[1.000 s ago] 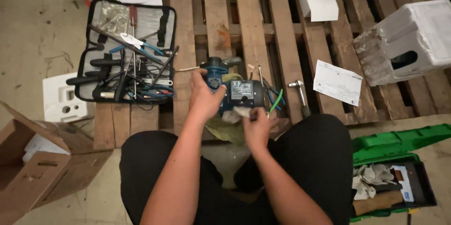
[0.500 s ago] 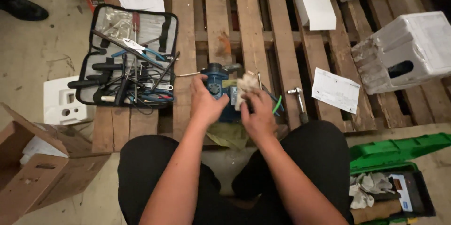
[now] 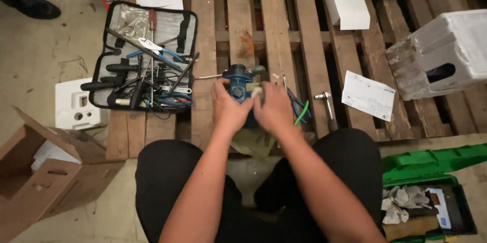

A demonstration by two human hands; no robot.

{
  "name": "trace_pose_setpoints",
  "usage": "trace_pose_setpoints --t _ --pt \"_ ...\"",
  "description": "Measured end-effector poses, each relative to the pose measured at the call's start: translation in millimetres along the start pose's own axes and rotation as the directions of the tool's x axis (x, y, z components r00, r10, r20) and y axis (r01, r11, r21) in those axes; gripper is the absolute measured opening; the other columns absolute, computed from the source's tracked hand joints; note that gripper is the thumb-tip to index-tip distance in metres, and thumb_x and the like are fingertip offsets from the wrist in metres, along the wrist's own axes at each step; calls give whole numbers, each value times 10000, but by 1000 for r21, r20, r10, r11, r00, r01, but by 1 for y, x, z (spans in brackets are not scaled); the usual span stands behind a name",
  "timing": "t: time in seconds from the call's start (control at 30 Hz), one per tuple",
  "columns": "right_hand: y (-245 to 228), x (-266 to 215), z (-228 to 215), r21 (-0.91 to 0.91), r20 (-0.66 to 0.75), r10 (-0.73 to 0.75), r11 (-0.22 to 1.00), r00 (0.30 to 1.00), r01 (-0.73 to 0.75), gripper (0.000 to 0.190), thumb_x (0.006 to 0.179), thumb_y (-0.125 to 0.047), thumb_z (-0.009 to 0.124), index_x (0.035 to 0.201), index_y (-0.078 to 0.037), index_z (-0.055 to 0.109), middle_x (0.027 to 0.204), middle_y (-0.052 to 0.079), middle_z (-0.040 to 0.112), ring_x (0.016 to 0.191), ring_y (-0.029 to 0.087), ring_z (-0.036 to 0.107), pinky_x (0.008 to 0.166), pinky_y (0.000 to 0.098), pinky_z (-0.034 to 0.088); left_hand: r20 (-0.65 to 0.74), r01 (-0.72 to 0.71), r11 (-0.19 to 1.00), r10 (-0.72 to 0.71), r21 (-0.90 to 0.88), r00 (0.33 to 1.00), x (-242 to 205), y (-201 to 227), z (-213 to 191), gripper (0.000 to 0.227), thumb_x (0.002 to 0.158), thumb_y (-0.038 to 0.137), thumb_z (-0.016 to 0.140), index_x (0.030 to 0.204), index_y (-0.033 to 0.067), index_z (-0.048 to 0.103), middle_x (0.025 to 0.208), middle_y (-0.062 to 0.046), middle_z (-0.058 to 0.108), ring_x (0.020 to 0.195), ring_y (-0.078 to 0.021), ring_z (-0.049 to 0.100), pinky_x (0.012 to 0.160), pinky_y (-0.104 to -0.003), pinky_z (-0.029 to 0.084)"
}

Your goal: The person sits on the floor and uses a screwdriver to remove a cover from a blue motor. They then use a cloth to wipe the motor's exterior surfaces, turning it over to clean different sides.

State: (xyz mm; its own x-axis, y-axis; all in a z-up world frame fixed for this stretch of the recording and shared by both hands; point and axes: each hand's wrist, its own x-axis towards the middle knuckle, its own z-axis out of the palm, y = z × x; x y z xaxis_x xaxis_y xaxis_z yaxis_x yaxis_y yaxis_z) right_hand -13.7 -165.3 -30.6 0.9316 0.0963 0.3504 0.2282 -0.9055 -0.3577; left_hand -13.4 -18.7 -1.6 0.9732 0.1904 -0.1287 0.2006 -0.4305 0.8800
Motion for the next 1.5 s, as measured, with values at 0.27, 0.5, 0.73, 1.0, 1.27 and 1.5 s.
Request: trace_pose_setpoints --t 0.27,0.5,0.73,1.0,1.27,1.5 --pt "-3 28 9 -89 82 147 986 986 -140 359 983 -445 612 966 -96 693 901 149 699 940 373 669 871 495 510 -7 60 998 -60 -27 998 9 -6 0 765 666 309 811 1299 151 412 1317 -170 476 1290 -440 537 1095 -537 465" --pt "11 12 25 -269 -266 -1 960 964 -73 314 886 -492 666 863 -179 642 796 59 630 842 293 649 777 459 498 50 147 989 -148 22 988 4 10 -2 780 683 288 782 1352 181 395 1344 -107 507 1276 -396 577 1041 -564 491" --pt "10 14 21 -215 21 173 963 985 -164 418 968 -500 558 914 -127 741 797 121 702 823 343 723 787 448 556 86 188 982 -189 26 978 8 10 -2 791 696 311 765 1374 189 375 1404 -97 461 1288 -412 562 1067 -586 476" --pt "4 -37 -8 107 -305 -146 977 941 186 380 933 -162 711 1295 -45 697 1112 183 681 1120 373 656 1070 466 480 228 168 983 -180 69 957 -2 8 -19 823 754 329 768 1439 87 382 1459 -195 455 1358 -464 507 1101 -614 434" --pt "56 -69 -71 332 111 82 936 990 -115 141 904 -157 749 875 -21 723 802 226 718 855 458 698 772 523 537 343 182 942 -276 280 898 -46 34 -60 896 717 237 778 1535 101 438 1380 -235 610 1337 -423 561 1096 -511 463" --pt "54 -33 -105 512 -191 368 828 910 -228 130 1086 -151 655 1112 -67 751 996 151 742 1001 316 719 901 425 534 282 131 965 -194 228 940 -43 6 -75 923 660 193 810 1509 40 482 1343 -307 624 1312 -464 570 1075 -556 481"
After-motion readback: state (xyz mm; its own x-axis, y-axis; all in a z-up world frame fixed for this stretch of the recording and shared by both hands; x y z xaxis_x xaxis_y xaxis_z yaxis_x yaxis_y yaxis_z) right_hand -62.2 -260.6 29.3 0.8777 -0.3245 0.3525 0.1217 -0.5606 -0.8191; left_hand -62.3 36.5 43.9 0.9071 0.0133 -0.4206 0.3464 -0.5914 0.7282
